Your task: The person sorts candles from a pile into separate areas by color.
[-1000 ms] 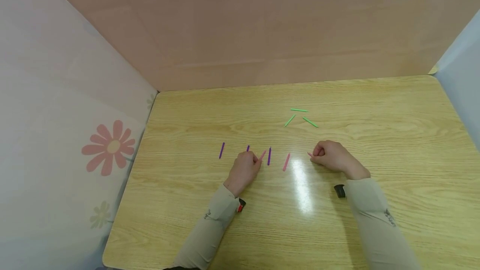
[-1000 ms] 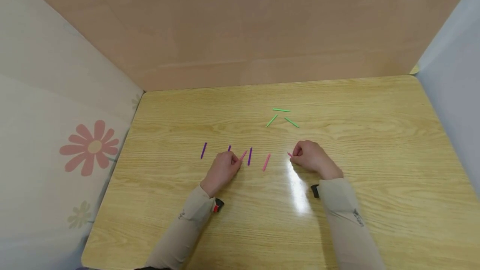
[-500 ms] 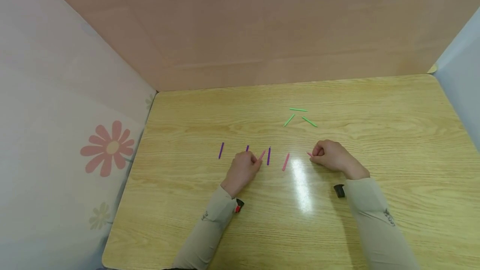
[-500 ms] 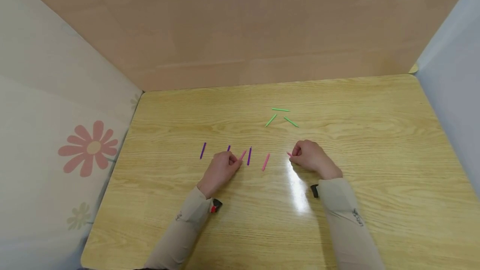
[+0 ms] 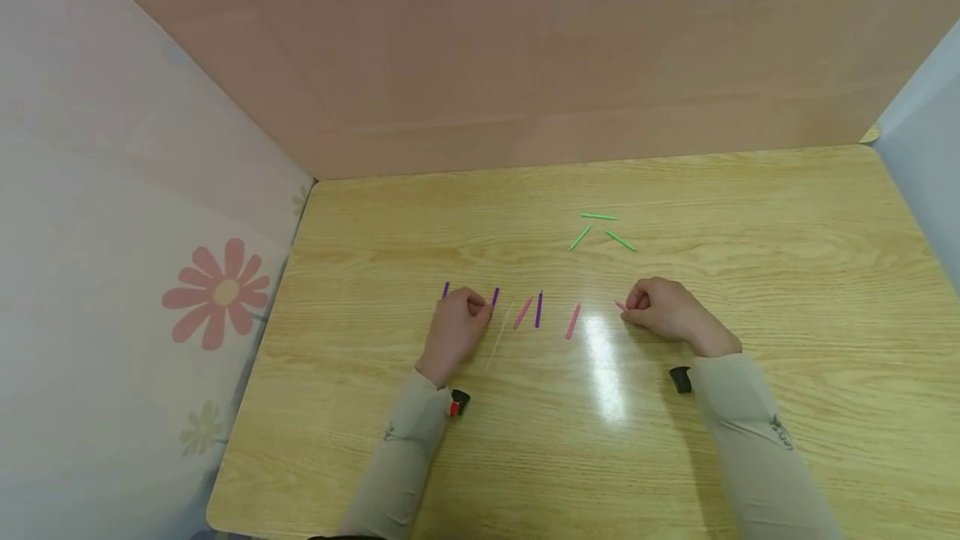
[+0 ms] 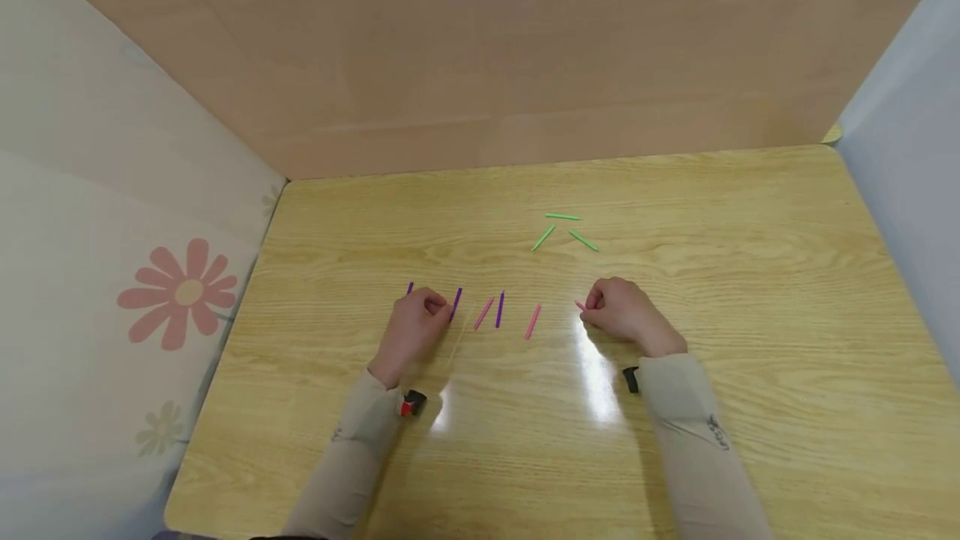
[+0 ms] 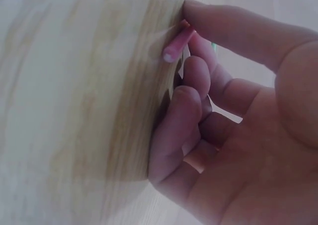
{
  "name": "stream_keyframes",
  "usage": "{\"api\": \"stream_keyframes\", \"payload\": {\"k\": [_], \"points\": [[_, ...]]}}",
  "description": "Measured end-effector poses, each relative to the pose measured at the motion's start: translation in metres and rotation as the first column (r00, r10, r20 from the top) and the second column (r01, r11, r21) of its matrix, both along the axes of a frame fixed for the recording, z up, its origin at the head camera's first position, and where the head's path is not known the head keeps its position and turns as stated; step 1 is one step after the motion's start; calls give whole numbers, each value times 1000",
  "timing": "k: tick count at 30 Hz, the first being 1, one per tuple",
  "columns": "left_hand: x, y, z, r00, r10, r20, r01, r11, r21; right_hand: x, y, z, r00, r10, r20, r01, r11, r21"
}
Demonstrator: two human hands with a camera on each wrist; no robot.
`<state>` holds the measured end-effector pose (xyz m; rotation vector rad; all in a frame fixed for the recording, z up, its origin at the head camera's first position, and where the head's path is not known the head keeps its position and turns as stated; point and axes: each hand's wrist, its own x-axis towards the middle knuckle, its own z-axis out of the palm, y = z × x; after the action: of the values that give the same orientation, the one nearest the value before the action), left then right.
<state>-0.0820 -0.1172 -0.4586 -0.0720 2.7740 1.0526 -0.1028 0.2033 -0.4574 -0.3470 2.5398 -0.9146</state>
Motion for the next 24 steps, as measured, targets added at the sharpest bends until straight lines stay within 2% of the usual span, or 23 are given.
{"api": "stream_keyframes", "payload": {"k": [7, 16, 24], "points": [[-1, -7, 2, 999, 25, 30, -25, 1000, -13, -1, 1, -1, 1000, -6, 1, 6, 1000, 3], [1, -6, 0, 995, -12, 96, 14, 1000, -26, 0, 1, -2, 1000, -13, 3, 13, 1000, 1], [0, -6, -4, 995, -31, 92, 33, 999, -27, 1, -1, 0, 1000, -17, 1, 17, 1000, -7]]}}
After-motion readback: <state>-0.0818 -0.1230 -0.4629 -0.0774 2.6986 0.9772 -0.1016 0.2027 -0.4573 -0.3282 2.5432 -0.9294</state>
